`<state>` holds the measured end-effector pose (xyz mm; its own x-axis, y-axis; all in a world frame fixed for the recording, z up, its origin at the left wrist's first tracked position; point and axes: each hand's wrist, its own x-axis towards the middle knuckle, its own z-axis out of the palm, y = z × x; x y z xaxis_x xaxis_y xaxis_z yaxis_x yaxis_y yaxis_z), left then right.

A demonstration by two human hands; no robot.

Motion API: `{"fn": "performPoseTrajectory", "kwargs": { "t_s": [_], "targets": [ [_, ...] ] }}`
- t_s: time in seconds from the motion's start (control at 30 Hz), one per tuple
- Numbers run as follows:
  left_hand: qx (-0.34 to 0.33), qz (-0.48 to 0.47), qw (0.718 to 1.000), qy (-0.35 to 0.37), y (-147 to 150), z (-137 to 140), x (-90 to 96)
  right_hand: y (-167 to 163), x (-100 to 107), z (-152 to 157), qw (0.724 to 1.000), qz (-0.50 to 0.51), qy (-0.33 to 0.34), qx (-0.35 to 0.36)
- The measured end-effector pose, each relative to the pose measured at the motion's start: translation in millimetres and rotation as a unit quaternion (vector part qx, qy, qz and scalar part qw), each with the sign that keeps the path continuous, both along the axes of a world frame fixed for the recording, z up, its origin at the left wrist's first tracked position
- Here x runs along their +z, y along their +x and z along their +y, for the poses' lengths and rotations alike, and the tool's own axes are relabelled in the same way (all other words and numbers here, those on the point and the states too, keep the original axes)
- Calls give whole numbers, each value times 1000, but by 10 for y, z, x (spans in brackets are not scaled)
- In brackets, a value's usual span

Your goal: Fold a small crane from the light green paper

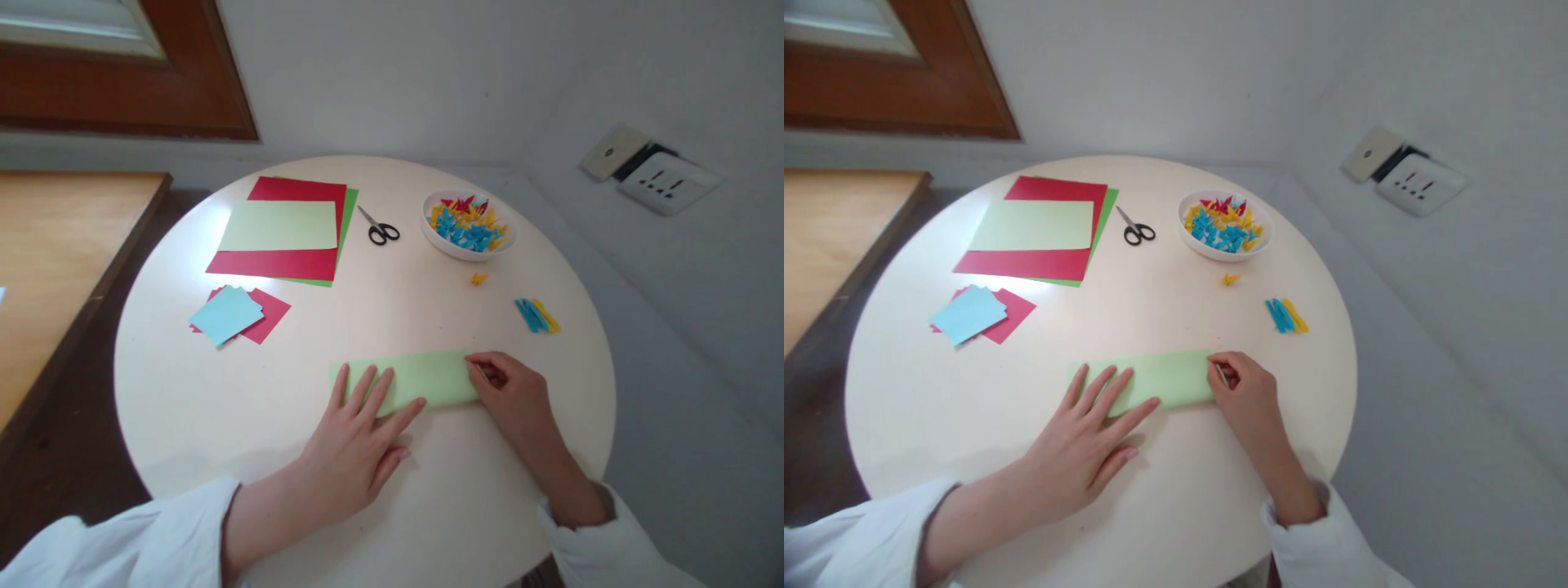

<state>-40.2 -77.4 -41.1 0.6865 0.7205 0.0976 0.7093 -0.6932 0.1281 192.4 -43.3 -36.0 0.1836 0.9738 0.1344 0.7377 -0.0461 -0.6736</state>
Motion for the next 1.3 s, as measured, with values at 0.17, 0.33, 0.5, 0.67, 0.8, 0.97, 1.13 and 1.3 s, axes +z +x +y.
{"fn": "performPoseTrajectory", "kwargs": {
  "t_s": [0.17,0.33,0.5,0.67,0.8,0.97,1.13,1.3],
  "targets": [
    [10,-4,1000,11,13,-8,-13,3,-10,6,1000,9,5,0],
    [7,-2,1000,18,13,-10,-18,4,-27,9,1000,16,6,-2],
    [7,4,1000,15,6,-7,-4,1,-26,15,1000,15,5,-2],
    [4,4,1000,15,7,-5,-5,2,-26,23,1000,12,3,-2],
    [5,-1,1000,12,12,-7,-11,5,-32,24,1000,11,8,-3],
    [5,-4,1000,16,8,-6,-14,3,-24,21,1000,14,4,-3],
    [4,-10,1000,17,-2,-8,-22,-2,-28,22,1000,15,6,-5],
    [5,-12,1000,19,5,-9,-33,1,-31,22,1000,16,7,-2]
  ]
}}
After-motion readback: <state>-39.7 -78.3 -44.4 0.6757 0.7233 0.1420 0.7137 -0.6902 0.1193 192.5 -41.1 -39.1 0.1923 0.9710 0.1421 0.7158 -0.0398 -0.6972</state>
